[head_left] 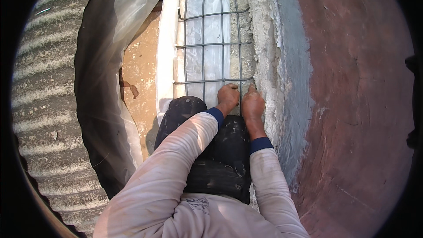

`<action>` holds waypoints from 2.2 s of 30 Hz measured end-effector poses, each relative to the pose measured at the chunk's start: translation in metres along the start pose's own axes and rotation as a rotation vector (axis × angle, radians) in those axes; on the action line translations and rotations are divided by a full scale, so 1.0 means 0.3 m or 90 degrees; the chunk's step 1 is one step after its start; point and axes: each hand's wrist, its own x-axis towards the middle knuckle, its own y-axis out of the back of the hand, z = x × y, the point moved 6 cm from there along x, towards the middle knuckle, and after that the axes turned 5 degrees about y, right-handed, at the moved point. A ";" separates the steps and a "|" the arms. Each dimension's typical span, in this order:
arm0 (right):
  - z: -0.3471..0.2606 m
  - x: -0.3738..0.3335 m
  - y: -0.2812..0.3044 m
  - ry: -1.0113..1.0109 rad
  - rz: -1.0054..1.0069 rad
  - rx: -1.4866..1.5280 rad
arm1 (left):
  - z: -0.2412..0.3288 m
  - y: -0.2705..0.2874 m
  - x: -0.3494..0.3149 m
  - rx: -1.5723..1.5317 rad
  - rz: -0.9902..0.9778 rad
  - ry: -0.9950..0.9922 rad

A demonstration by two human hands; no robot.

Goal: The person ties a metal rebar grid to a concrete roof edge using wire and a red-handled plier-like tool. They repeatedly wrap wire around intersections and twist it tight, moving along the grid. Another worker is visible in the background but not interacting with the camera wearer.

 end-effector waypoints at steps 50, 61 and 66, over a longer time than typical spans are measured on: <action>0.108 -0.099 -0.255 -0.459 0.026 0.420 | 0.148 0.077 0.005 0.216 0.168 -0.301; 0.080 -0.026 -0.361 -0.575 0.137 0.805 | 0.148 0.124 -0.022 -0.178 -0.001 -0.055; 0.049 -0.046 -0.314 -0.595 0.043 0.923 | 0.157 0.113 0.077 0.114 -0.041 -0.054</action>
